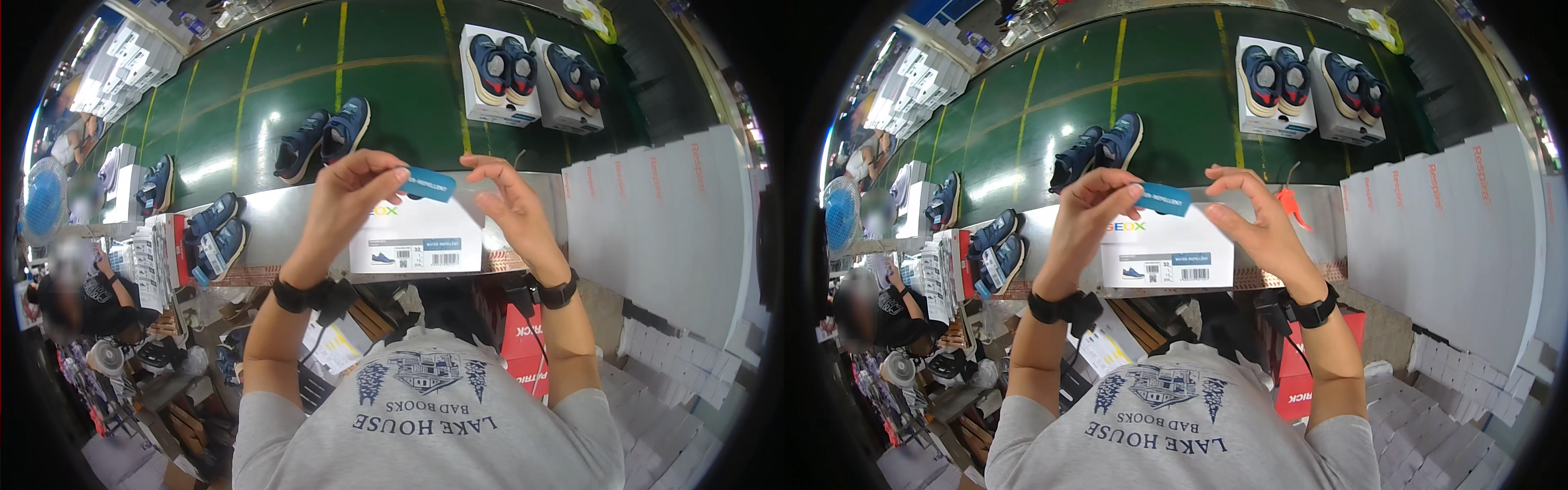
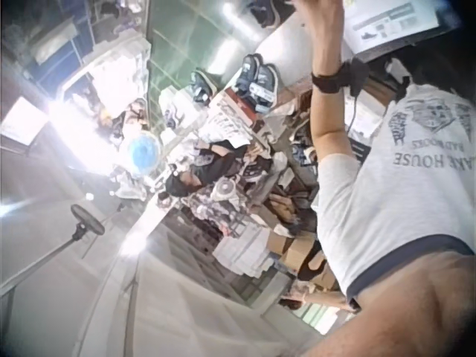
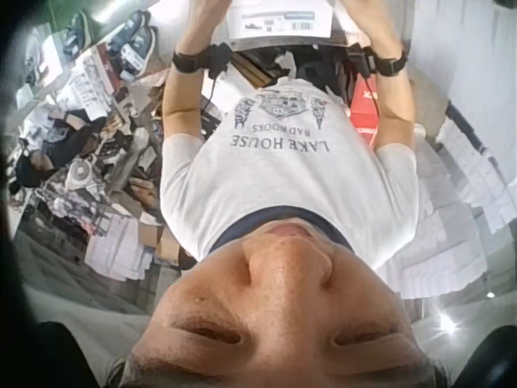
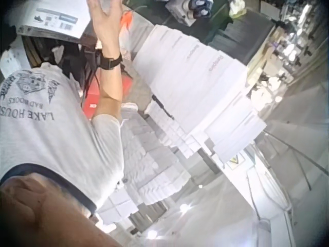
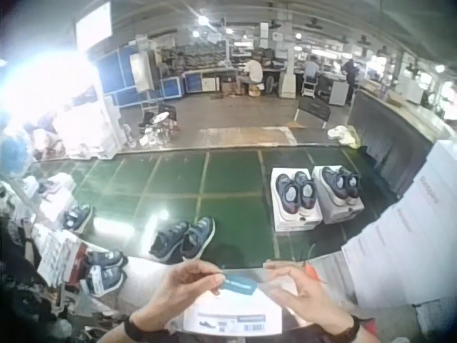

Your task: Inspecting shoes on a factory line, applying tags/stickers to boxes, and stacking boxed shoes.

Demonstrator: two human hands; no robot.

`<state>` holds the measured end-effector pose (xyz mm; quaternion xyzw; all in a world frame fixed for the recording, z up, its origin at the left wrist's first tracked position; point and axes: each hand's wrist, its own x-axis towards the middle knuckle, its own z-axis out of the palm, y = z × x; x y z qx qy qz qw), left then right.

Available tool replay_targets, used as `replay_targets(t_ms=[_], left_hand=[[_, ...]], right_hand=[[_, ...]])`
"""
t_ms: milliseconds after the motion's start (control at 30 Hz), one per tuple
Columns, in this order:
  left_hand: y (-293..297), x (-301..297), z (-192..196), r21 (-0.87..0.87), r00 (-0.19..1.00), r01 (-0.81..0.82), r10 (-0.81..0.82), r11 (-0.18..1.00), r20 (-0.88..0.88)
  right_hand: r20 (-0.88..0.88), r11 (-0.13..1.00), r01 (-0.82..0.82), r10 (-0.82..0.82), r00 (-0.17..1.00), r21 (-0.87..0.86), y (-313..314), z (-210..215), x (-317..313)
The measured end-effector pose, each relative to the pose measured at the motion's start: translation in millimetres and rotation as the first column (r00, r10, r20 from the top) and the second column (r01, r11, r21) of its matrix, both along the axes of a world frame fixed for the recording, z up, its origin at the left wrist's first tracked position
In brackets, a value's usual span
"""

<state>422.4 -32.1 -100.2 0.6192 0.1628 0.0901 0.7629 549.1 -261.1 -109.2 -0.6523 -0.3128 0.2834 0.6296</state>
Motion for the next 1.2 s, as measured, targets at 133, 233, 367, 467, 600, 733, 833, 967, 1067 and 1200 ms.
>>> replay_targets(t_ms=[133, 233, 367, 467, 600, 733, 833, 967, 1067, 1200], left_hand=[[-28.3, -4.7, -13.7, 0.005, 0.999, 0.007, -0.007, 1.000, -0.045], [-39.8, -7.0, -18.2, 0.085, 0.991, 0.021, -0.009, 0.996, -0.136], [-49.5, -9.1, -22.6, 0.480, 0.998, -0.043, 0.055, 0.876, -0.012], [-49.3, -8.5, -32.4, 0.847, 0.982, -0.172, 0.019, 0.504, 0.188], [-46.0, -12.7, -39.8, 0.827, 0.984, -0.171, 0.049, 0.535, 0.172], [-46.1, -12.6, -39.6, 0.830, 0.986, -0.169, 0.082, 0.531, 0.148], [-47.3, -12.9, -40.8, 0.832, 0.985, -0.172, 0.101, 0.528, 0.139], [-48.1, -13.3, -40.9, 0.832, 0.982, -0.191, 0.103, 0.521, 0.160], [-47.6, -14.7, -41.4, 0.829, 0.984, -0.175, 0.101, 0.531, 0.144], [-46.7, -16.3, -42.1, 0.841, 0.984, -0.176, 0.095, 0.511, 0.149]], right_hand=[[0.129, 0.994, 0.017, -0.003, 0.992, -0.104, -4.9, -8.0, -2.5], [0.147, 0.992, 0.025, -0.006, 0.989, -0.126, -11.1, -10.5, -3.7], [0.129, 0.987, 0.002, 0.019, 0.991, -0.163, -15.9, -19.3, -1.6], [0.021, 0.987, -0.023, 0.027, 0.999, -0.158, -16.9, -26.6, 0.5], [-0.028, 0.989, -0.039, 0.035, 0.999, -0.146, -12.3, -30.7, 3.1], [-0.040, 0.978, -0.056, 0.049, 0.998, -0.202, -9.6, -28.6, 4.8], [-0.063, 0.972, -0.059, 0.046, 0.997, -0.226, -8.4, -29.4, 4.4], [-0.059, 0.977, -0.053, 0.041, 0.997, -0.207, -7.8, -34.5, 4.4], [-0.031, 0.973, -0.053, 0.048, 0.998, -0.226, -7.3, -35.8, 4.8], [-0.004, 0.969, -0.048, 0.049, 0.999, -0.241, -6.0, -34.9, 4.1]])
